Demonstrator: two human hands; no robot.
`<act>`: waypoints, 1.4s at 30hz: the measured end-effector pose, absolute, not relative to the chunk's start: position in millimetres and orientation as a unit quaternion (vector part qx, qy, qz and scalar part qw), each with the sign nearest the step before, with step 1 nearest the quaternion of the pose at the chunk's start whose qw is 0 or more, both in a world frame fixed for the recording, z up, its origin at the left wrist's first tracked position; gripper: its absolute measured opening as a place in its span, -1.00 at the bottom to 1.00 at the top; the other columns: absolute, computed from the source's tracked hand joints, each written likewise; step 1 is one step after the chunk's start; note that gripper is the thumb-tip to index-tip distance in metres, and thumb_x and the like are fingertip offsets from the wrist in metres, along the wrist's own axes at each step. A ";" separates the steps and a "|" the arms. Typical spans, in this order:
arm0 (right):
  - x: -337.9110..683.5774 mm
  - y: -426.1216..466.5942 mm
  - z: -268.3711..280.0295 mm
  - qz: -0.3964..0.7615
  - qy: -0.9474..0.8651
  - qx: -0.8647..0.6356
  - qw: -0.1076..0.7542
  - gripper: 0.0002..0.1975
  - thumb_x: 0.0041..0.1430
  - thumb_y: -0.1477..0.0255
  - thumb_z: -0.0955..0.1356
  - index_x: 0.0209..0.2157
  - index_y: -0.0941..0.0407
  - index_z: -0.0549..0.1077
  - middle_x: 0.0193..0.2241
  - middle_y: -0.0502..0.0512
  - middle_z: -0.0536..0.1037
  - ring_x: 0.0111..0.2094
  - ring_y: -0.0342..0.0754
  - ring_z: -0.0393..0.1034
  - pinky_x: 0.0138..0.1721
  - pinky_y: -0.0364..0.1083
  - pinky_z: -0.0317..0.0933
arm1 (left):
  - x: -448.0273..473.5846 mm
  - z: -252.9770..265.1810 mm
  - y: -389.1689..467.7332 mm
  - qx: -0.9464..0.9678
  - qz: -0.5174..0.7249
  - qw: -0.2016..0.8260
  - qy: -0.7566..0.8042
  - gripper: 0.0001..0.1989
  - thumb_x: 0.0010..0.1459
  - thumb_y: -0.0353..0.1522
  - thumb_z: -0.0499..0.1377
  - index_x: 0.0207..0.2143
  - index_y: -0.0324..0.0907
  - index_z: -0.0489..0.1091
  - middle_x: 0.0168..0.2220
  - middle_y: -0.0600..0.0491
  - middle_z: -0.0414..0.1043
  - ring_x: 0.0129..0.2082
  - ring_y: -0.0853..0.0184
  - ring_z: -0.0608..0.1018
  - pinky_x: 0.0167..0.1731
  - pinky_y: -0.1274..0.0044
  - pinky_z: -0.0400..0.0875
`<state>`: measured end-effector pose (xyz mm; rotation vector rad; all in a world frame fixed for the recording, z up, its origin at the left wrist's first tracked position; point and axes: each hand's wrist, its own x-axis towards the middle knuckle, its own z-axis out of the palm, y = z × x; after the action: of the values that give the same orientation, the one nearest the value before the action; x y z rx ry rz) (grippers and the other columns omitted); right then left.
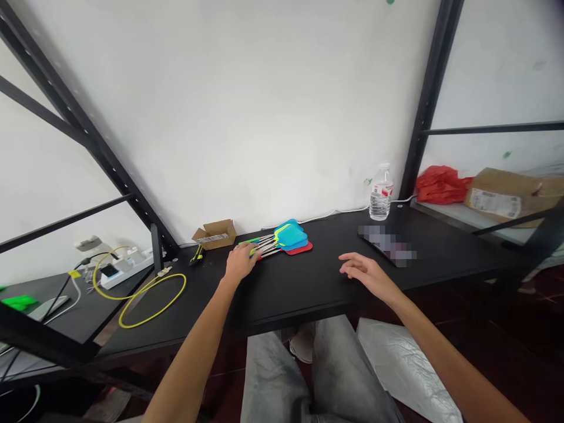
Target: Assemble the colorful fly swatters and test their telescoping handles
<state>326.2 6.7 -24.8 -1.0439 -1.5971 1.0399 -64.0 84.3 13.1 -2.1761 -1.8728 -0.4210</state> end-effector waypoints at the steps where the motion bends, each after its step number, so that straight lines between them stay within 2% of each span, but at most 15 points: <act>1: 326.2 6.6 -24.6 0.425 -0.649 -0.427 0.464 -0.68 0.15 0.31 0.32 -0.05 0.08 0.42 -0.30 0.08 0.58 -0.30 -0.03 0.42 -0.21 -0.05 0.25 | -65.5 12.7 88.5 -0.756 -0.132 0.115 -0.631 -0.44 0.25 0.05 -0.07 0.14 0.01 0.36 0.17 -0.02 0.34 0.13 0.09 0.38 0.08 0.33 0.26; 4: 326.3 7.7 -24.7 0.427 -0.647 -0.431 0.462 -0.68 0.14 0.31 0.33 -0.07 0.08 0.43 -0.31 0.07 0.59 -0.32 -0.03 0.41 -0.22 -0.06 0.24 | -70.6 16.2 105.3 -0.796 -0.058 0.078 -0.598 -0.18 0.08 0.20 0.01 0.31 0.05 0.11 0.33 -0.05 0.10 0.30 0.00 0.15 0.22 0.18 0.04; 7: 326.8 8.3 -24.1 0.429 -0.646 -0.431 0.462 -0.68 0.14 0.32 0.33 -0.07 0.08 0.43 -0.31 0.07 0.59 -0.32 -0.04 0.41 -0.22 -0.06 0.24 | -74.0 21.9 125.7 -0.813 0.009 0.032 -0.581 -0.01 -0.05 0.27 0.06 0.36 0.14 -0.09 0.40 -0.05 -0.13 0.36 -0.09 -0.04 0.23 0.04 -0.10; 10: 326.8 7.3 -21.6 0.427 -0.648 -0.433 0.459 -0.69 0.14 0.33 0.33 -0.06 0.09 0.43 -0.31 0.07 0.59 -0.32 -0.04 0.41 -0.21 -0.05 0.24 | -75.7 23.5 142.8 -0.823 0.036 0.006 -0.566 0.04 -0.09 0.28 0.06 0.37 0.19 -0.19 0.42 -0.04 -0.22 0.37 -0.14 -0.12 0.22 -0.01 -0.15; 14: 326.6 5.2 -18.4 0.427 -0.644 -0.439 0.458 -0.69 0.15 0.33 0.33 -0.07 0.09 0.44 -0.31 0.07 0.59 -0.33 -0.05 0.40 -0.21 -0.06 0.24 | -78.2 18.8 150.3 -0.817 0.052 -0.030 -0.574 -0.02 -0.02 0.28 -0.01 0.37 0.21 -0.25 0.43 0.03 -0.28 0.37 -0.14 -0.13 0.22 0.01 -0.13; 18: 326.7 4.2 -18.4 0.426 -0.647 -0.437 0.456 -0.69 0.15 0.31 0.33 -0.07 0.09 0.45 -0.31 0.07 0.59 -0.32 -0.04 0.41 -0.20 -0.05 0.24 | -78.1 15.4 145.6 -0.806 0.027 -0.045 -0.589 -0.04 0.00 0.29 -0.05 0.37 0.20 -0.21 0.42 0.04 -0.24 0.37 -0.09 -0.06 0.23 0.12 -0.04; 21: 326.7 3.6 -18.7 0.429 -0.644 -0.435 0.459 -0.69 0.15 0.30 0.33 -0.08 0.09 0.45 -0.31 0.07 0.59 -0.32 -0.04 0.41 -0.19 -0.04 0.24 | -75.9 16.0 142.2 -0.794 0.033 -0.030 -0.606 -0.04 -0.02 0.30 -0.06 0.37 0.22 -0.20 0.42 0.01 -0.21 0.36 -0.13 -0.02 0.21 0.07 -0.03; 24: 326.4 2.8 -17.7 0.436 -0.640 -0.437 0.458 -0.70 0.15 0.30 0.33 -0.08 0.09 0.45 -0.31 0.07 0.59 -0.31 -0.04 0.41 -0.19 -0.05 0.24 | -74.4 16.4 142.5 -0.784 0.046 -0.008 -0.618 -0.05 -0.02 0.31 -0.08 0.36 0.25 -0.21 0.43 0.01 -0.27 0.36 -0.19 -0.09 0.19 -0.01 -0.09; 26: 326.4 2.4 -16.9 0.437 -0.639 -0.438 0.457 -0.70 0.16 0.29 0.33 -0.09 0.09 0.46 -0.31 0.07 0.59 -0.31 -0.04 0.41 -0.19 -0.05 0.24 | -74.5 16.2 144.5 -0.784 0.055 -0.014 -0.618 -0.04 -0.02 0.31 -0.09 0.37 0.25 -0.23 0.43 0.01 -0.27 0.36 -0.18 -0.12 0.20 0.01 -0.10; 31: 327.2 3.3 -18.0 0.432 -0.640 -0.439 0.458 -0.68 0.15 0.27 0.33 -0.08 0.09 0.47 -0.31 0.09 0.59 -0.31 -0.02 0.42 -0.20 -0.03 0.25 | -74.1 16.4 144.9 -0.786 0.052 -0.018 -0.616 -0.03 -0.04 0.33 -0.10 0.37 0.22 -0.19 0.39 -0.02 -0.08 0.32 -0.11 0.09 0.19 0.17 0.01; 35: 327.8 4.6 -20.4 0.435 -0.639 -0.431 0.465 -0.68 0.14 0.27 0.33 -0.09 0.08 0.48 -0.31 0.08 0.59 -0.32 -0.02 0.42 -0.21 -0.04 0.25 | -68.3 16.0 132.6 -0.770 0.042 0.000 -0.637 -0.07 -0.02 0.33 -0.14 0.36 0.25 -0.14 0.32 -0.03 0.06 0.23 -0.12 0.24 0.13 0.17 0.12; 42: 328.6 6.3 -21.5 0.438 -0.642 -0.426 0.463 -0.67 0.15 0.27 0.32 -0.09 0.10 0.47 -0.31 0.09 0.59 -0.33 -0.03 0.41 -0.22 -0.05 0.24 | -48.7 13.0 100.8 -0.727 0.020 0.027 -0.686 -0.14 0.03 0.30 -0.23 0.34 0.25 -0.08 0.24 -0.10 0.17 0.18 -0.14 0.27 0.04 0.10 0.21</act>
<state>328.6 6.3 -21.5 -1.0477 -1.5790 1.0773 -48.7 100.8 13.0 -2.2449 -2.1181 0.0633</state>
